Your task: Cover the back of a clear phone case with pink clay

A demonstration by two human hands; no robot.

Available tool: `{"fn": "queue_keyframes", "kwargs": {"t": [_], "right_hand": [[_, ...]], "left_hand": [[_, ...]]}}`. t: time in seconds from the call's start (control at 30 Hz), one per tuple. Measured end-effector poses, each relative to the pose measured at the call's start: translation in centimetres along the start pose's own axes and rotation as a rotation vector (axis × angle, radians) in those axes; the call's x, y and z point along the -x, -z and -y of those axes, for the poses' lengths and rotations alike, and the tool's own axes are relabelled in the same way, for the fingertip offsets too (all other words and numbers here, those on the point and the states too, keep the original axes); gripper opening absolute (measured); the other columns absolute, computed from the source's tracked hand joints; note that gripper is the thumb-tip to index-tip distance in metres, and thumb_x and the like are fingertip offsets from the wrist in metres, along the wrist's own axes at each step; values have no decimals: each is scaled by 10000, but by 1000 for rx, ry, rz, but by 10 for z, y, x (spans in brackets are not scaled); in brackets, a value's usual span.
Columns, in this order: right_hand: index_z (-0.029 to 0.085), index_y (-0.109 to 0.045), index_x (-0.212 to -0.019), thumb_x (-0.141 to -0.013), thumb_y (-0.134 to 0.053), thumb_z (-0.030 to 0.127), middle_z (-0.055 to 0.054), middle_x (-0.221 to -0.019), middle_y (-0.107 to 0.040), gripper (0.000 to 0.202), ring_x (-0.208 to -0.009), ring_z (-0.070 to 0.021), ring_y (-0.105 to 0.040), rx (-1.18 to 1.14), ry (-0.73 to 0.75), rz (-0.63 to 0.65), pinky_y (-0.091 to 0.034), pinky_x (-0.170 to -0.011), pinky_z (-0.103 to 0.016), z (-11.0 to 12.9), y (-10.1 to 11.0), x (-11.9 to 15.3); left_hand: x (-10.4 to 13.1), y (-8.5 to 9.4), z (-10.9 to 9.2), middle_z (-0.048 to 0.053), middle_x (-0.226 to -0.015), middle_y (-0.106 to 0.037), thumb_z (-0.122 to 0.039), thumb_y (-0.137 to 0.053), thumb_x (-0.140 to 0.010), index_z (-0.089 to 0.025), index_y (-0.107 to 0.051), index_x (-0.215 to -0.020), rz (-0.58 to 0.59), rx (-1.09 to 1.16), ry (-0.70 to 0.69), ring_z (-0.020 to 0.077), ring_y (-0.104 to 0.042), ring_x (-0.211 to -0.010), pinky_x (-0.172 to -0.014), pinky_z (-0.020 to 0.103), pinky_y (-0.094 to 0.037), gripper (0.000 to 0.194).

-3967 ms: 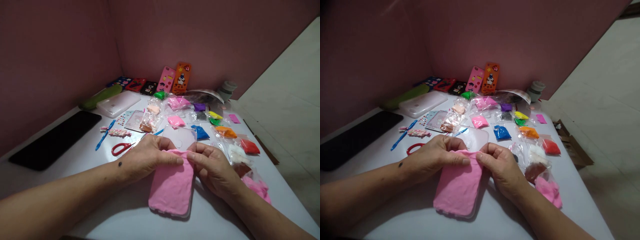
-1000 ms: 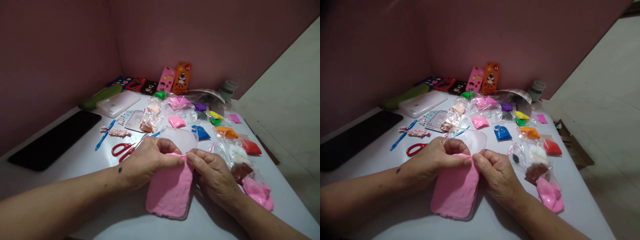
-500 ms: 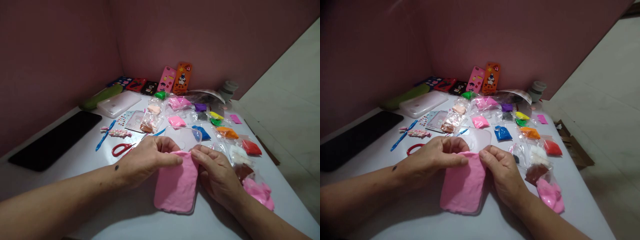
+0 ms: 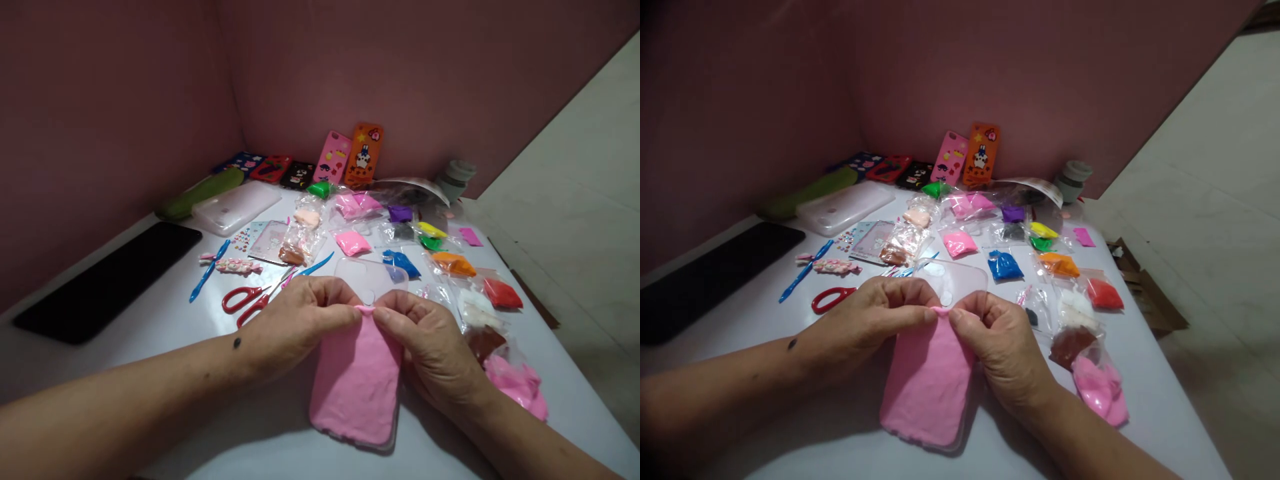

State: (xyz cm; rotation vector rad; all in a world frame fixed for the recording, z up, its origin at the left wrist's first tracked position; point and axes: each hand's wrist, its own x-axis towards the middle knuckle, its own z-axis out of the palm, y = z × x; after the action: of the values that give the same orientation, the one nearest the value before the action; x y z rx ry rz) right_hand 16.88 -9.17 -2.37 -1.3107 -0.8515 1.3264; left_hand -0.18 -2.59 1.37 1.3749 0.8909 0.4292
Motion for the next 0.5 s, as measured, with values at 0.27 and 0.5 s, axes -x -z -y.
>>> {"fn": "queue_keyframes", "kwargs": {"t": [0.27, 0.5], "right_hand": [[173, -650, -718, -716, -781, 394, 0, -657, -594, 257, -603, -123, -530, -10, 0, 59, -412, -559, -246, 2, -6, 2], [177, -650, -741, -749, -761, 398, 3, -683, -590, 248, -613, -110, -511, 0, 15, 88, -386, -570, -246, 2, -5, 2]], "left_hand": [[-2, -1, 1, -30, -638, -549, -271, -693, -676, -166, -601, -727, 13, 41, 36, 90, -470, -568, -496, 205, -292, 149], [0, -3, -4, -19, -609, -553, -273, -638, -706, -158, -599, -692, -42, -48, 65, 98, -471, -546, -483, 216, -302, 123]]}}
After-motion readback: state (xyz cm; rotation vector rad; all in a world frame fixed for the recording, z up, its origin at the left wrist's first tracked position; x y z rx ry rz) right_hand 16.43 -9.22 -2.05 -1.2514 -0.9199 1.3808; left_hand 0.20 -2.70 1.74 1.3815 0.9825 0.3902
